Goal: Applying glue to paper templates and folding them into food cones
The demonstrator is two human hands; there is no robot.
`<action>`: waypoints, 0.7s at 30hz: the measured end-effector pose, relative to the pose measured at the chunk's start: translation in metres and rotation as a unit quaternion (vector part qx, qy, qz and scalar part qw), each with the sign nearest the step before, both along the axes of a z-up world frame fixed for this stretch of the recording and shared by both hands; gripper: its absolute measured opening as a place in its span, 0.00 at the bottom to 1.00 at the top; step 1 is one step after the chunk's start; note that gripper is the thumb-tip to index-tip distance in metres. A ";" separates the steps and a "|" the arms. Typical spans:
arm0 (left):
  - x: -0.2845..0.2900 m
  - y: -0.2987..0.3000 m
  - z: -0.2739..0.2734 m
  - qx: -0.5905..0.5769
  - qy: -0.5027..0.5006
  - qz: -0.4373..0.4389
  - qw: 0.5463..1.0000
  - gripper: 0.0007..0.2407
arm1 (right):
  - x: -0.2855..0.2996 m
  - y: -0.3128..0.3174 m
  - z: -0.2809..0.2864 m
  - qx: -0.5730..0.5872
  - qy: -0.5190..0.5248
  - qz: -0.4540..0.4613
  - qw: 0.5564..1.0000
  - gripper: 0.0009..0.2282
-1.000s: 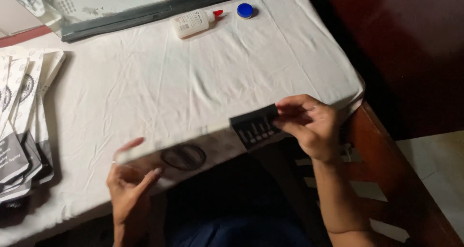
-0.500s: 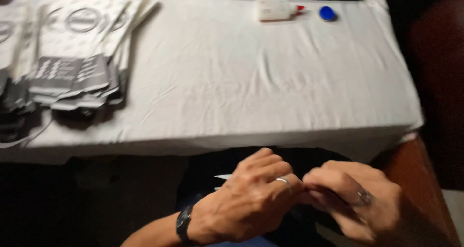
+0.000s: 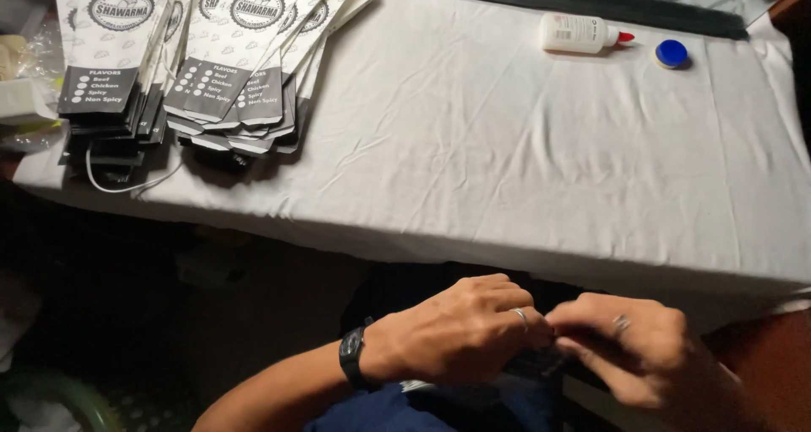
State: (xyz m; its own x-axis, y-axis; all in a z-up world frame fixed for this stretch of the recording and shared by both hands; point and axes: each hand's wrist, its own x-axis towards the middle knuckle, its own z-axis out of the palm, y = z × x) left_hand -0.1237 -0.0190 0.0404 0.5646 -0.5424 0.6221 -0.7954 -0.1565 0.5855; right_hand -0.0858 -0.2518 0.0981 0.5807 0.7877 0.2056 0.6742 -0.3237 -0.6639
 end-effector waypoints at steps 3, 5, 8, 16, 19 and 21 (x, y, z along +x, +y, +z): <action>-0.006 -0.004 -0.005 0.049 -0.016 0.062 0.997 0.08 | 0.002 0.010 -0.001 0.012 -0.126 0.065 0.990 0.04; -0.008 -0.001 -0.007 0.061 0.008 0.049 0.997 0.10 | 0.000 0.013 0.003 0.025 -0.101 0.059 0.993 0.04; -0.006 0.008 -0.013 0.064 0.024 0.028 0.997 0.13 | 0.004 0.004 0.000 0.038 -0.052 0.029 0.997 0.04; 0.000 0.004 0.007 0.040 -0.015 0.085 0.996 0.08 | 0.014 0.000 -0.008 0.025 -0.074 -0.034 0.996 0.17; 0.002 -0.004 0.010 0.006 0.053 0.088 0.995 0.03 | 0.010 0.013 -0.008 0.089 -0.066 -0.010 0.994 0.05; 0.001 -0.005 0.011 -0.083 0.101 0.125 0.983 0.20 | 0.009 0.013 -0.002 0.101 -0.086 -0.047 0.990 0.01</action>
